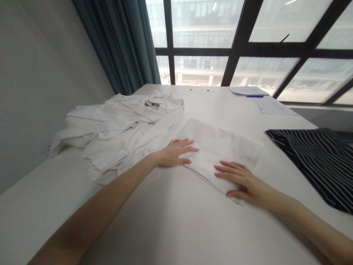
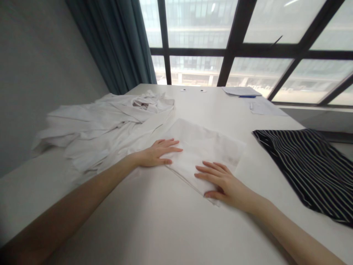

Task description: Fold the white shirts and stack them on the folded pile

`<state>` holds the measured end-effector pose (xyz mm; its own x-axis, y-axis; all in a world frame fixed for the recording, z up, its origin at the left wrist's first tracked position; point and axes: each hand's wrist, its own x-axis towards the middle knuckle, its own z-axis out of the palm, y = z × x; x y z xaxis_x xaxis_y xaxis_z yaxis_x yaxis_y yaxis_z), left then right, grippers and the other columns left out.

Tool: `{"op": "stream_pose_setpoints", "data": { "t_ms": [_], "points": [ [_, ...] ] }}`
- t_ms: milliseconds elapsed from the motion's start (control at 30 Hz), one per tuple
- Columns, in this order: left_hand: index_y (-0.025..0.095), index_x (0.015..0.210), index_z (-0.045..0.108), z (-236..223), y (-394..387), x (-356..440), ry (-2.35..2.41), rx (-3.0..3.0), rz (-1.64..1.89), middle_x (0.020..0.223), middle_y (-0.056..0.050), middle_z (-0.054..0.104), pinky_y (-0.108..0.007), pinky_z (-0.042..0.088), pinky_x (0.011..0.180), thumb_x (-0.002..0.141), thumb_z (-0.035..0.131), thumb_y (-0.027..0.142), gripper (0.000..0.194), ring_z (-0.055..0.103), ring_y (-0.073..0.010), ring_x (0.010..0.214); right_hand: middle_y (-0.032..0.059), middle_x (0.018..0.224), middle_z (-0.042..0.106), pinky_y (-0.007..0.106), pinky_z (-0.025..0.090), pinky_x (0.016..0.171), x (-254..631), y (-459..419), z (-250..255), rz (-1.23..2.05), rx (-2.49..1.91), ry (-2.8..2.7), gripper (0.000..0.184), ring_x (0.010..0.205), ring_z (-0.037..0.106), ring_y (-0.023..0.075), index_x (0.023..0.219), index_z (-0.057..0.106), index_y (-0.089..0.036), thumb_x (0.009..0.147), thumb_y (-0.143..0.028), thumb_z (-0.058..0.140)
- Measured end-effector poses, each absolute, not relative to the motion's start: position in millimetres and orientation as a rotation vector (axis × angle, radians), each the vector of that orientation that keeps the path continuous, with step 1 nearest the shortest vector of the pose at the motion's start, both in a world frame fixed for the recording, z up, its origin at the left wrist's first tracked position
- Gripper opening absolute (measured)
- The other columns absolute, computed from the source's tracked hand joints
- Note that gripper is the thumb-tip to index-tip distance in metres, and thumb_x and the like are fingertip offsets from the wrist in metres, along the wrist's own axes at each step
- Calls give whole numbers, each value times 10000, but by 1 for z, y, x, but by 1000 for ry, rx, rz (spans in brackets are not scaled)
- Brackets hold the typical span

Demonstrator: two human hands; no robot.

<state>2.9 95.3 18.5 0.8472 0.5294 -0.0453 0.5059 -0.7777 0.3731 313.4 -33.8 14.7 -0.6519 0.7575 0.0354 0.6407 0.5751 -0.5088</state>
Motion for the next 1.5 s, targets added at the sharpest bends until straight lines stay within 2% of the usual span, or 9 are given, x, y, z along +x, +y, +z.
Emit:
{"op": "stream_pose_setpoints", "data": {
  "t_ms": [233,367,567,867,1033,1167,1267,1367,1500],
  "points": [
    [354,1452,377,18,95,2,777,2723,83,1588,-69,237,-480,75,1159,965,434,512,516,159,-262,1471,71,1520,396,579,194,1139,320,-36,36,987,-1200,-2535,582,1438,231,331,1232,612,-308,714,-526,761],
    [352,1456,372,12,106,-5,825,2769,128,1579,-66,262,-479,67,1160,945,451,550,554,191,-263,1463,72,1499,427,593,144,1147,313,-39,33,947,-1148,-2541,301,1431,253,328,977,663,-254,780,-477,711],
    [344,1429,411,5,113,-10,998,2773,216,1553,-50,328,-490,90,1153,982,374,514,479,246,-230,1446,79,1482,451,577,159,1148,304,-43,20,875,-1068,-2485,150,1415,299,302,914,668,-238,878,-364,595],
    [329,1384,473,3,113,-9,1029,2704,307,1523,-27,388,-485,149,1152,1014,291,346,412,304,-186,1420,87,1302,627,529,332,1101,308,-38,33,1017,-1035,-2301,263,1384,362,292,852,717,-232,927,-408,537],
    [236,1335,540,-3,118,-12,1038,2653,540,1492,-82,431,-449,244,1145,985,373,367,409,365,-203,1387,76,1262,651,517,288,1128,308,-36,33,1016,-995,-2435,306,1385,362,284,849,724,-233,944,-424,504],
    [163,1241,599,-6,124,-12,1208,2419,902,1325,-109,581,-383,377,1075,906,436,225,377,515,-202,1241,70,1281,640,502,270,1137,309,-36,27,989,-1001,-2467,296,1398,341,273,851,710,-233,954,-404,492],
    [142,1165,631,-3,127,-13,1467,2197,1024,1024,-81,684,-324,478,900,874,445,192,349,628,-181,937,61,1286,637,506,245,1146,311,-37,25,968,-1023,-2462,256,1393,352,266,859,697,-236,953,-376,505],
    [153,1112,659,4,128,-16,1599,2072,1040,787,-28,666,-269,468,738,873,462,220,317,596,-156,719,59,1278,643,515,229,1150,311,-37,23,985,-1038,-2435,222,1385,365,265,873,692,-240,945,-365,524],
    [176,1094,689,13,130,-21,1660,2004,969,747,-30,666,-257,424,667,877,473,262,318,582,-163,676,79,1221,674,516,257,1137,313,-36,22,1060,-1035,-2326,200,1362,402,274,875,697,-232,921,-376,566]
  ]
}}
